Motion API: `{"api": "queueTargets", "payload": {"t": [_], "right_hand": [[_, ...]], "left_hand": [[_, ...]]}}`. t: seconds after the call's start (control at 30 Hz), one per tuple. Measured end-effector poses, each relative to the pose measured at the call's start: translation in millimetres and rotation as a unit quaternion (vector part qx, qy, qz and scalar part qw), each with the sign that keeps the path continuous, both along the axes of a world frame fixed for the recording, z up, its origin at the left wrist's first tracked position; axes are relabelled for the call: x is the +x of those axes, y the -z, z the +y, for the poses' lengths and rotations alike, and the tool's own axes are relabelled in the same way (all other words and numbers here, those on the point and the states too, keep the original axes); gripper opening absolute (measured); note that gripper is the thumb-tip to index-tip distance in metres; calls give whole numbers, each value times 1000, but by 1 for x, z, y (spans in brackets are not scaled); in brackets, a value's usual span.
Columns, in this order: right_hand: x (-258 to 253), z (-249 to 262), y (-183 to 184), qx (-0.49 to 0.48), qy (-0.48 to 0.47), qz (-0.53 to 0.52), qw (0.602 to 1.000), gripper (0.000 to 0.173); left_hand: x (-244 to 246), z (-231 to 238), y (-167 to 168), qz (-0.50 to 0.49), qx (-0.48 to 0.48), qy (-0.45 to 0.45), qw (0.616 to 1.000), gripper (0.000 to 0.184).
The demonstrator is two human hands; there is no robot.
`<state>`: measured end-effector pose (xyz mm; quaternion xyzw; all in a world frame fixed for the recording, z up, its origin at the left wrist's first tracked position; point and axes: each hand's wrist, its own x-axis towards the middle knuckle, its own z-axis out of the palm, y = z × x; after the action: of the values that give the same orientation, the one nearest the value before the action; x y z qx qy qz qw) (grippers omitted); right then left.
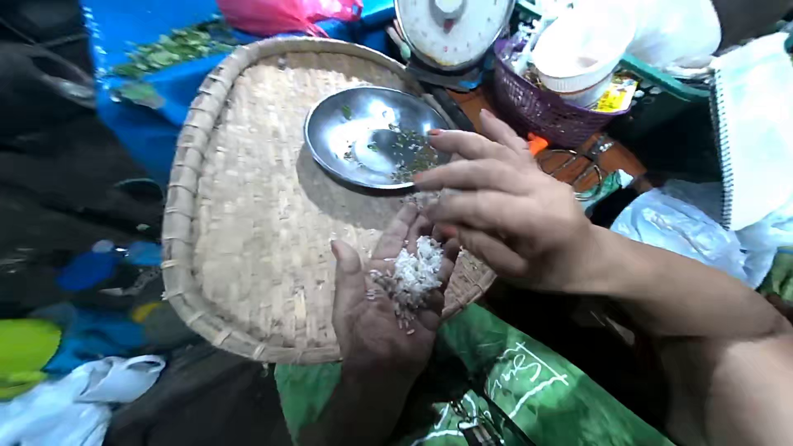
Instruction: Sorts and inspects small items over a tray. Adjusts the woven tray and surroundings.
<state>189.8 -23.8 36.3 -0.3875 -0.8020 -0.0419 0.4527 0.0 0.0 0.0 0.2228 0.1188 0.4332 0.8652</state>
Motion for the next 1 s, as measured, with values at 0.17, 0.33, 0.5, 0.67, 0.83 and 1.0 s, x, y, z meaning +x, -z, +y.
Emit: {"api": "queueTargets", "payload": {"t": [0.17, 0.33, 0.5, 0.67, 0.83, 1.0], "right_hand": [[32, 54, 59, -85, 126, -25, 988, 23], [43, 65, 91, -170, 215, -85, 958, 21], [43, 71, 103, -151, 226, -140, 952, 18], [43, 72, 106, -156, 219, -171, 948, 19], [41, 71, 107, -150, 222, -183, 946, 20], [41, 70, 106, -158, 215, -186, 946, 23]], "left_hand": [[-1, 4, 5, -7, 6, 31, 999, 85], [-2, 6, 8, -49, -5, 28, 998, 86], [0, 8, 7, -10, 55, 7, 998, 93], [0, 7, 6, -15, 38, 8, 999, 97], [0, 6, 5, -10, 42, -2, 999, 94], [0, 4, 4, -17, 23, -8, 1000, 89]]}}
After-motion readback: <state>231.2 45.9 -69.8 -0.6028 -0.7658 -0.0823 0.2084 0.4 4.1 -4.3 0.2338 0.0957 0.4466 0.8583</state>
